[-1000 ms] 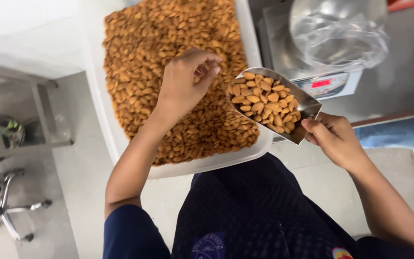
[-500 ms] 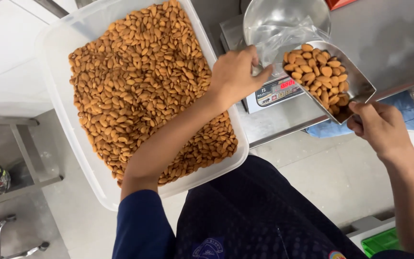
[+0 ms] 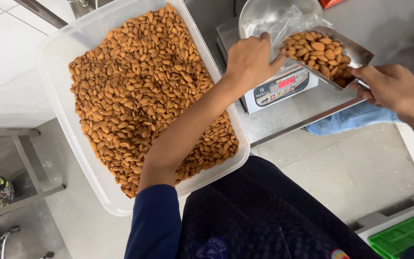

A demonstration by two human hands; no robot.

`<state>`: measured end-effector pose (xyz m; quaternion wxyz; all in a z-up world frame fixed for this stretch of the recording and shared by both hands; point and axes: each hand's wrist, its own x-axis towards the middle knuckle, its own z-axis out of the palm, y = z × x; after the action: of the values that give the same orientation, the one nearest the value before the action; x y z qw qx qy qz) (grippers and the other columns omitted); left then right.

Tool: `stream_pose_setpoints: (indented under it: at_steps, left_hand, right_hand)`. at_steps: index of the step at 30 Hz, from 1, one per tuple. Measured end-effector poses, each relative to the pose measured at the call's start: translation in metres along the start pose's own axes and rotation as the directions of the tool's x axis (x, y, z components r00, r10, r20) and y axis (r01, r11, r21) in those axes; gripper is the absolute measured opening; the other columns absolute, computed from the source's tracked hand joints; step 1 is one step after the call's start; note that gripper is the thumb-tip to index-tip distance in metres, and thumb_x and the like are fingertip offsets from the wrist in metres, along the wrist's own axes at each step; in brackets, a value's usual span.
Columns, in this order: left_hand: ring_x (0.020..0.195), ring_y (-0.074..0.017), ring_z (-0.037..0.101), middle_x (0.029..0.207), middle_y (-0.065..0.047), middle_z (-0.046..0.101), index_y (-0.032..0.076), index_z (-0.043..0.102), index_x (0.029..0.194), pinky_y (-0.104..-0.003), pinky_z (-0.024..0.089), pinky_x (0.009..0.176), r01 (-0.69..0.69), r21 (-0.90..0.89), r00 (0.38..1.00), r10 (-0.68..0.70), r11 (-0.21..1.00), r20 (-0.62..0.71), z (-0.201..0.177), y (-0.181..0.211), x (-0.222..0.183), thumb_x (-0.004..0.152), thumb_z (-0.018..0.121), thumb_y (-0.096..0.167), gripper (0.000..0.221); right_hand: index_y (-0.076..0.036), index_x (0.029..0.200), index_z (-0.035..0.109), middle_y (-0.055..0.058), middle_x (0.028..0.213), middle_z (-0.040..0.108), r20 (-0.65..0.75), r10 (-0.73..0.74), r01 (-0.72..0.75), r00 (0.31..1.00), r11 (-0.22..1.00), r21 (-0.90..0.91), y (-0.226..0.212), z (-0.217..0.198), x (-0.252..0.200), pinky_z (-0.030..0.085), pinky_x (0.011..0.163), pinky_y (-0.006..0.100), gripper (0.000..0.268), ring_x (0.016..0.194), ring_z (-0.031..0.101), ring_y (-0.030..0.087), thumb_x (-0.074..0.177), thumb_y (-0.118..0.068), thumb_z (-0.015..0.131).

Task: The person scoops almonds from a large container into small plastic bags, weighs the bags on a digital scale, and adjusts the quantity of almonds to reach a specific weight.

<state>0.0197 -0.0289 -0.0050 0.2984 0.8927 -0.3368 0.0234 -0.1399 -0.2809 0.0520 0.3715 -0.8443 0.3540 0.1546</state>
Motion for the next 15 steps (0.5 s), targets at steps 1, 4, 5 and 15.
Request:
stream_pose_setpoints:
  at_steps: [1,4,5,15]
  left_hand:
    - [0.069,-0.0351,0.073,0.07,-0.018,0.071,-0.001,0.068,0.089,-0.046,0.059,0.062,0.043,0.041,0.998,-0.045,0.998,0.048,0.001,0.001,0.0,0.093,0.068,0.037,0.038]
    - [0.072,-0.0359,0.073,0.072,-0.017,0.072,0.002,0.071,0.079,-0.047,0.058,0.066,-0.01,-0.029,1.0,0.01,1.0,-0.018,0.049,-0.024,0.007,0.09,0.068,0.028,0.028]
    - [0.072,-0.0359,0.073,0.072,-0.017,0.072,0.002,0.071,0.079,-0.047,0.058,0.066,-0.01,-0.029,1.0,0.01,1.0,-0.019,0.05,-0.025,0.009,0.09,0.068,0.028,0.028]
    - [0.074,-0.0322,0.074,0.074,-0.016,0.073,0.003,0.071,0.078,-0.047,0.055,0.073,0.07,-0.293,0.996,-0.053,0.954,0.068,0.055,-0.032,0.035,0.089,0.064,0.025,0.026]
  right_hand:
    - [0.005,0.101,0.07,0.006,0.065,0.051,-0.002,0.048,-0.048,0.999,0.996,-0.074,-0.003,-0.002,0.004,0.037,0.054,0.034,0.051,0.057,0.044,0.017,0.106,-0.044,0.057]
    - [0.005,0.104,0.072,0.004,0.066,0.051,-0.011,0.055,-0.056,0.998,0.982,-0.18,-0.008,-0.008,0.02,0.035,0.055,0.034,0.058,0.058,0.042,0.015,0.108,-0.05,0.055]
    - [0.005,0.104,0.072,0.004,0.066,0.051,-0.011,0.053,-0.055,0.999,0.982,-0.18,-0.01,-0.013,0.033,0.035,0.055,0.034,0.058,0.058,0.042,0.015,0.108,-0.05,0.055]
    - [-0.002,0.127,0.074,0.024,0.093,0.073,0.124,-0.204,0.235,0.971,0.731,-0.641,0.007,-0.061,0.208,0.052,0.05,0.042,0.079,0.071,0.068,0.032,0.098,-0.071,0.049]
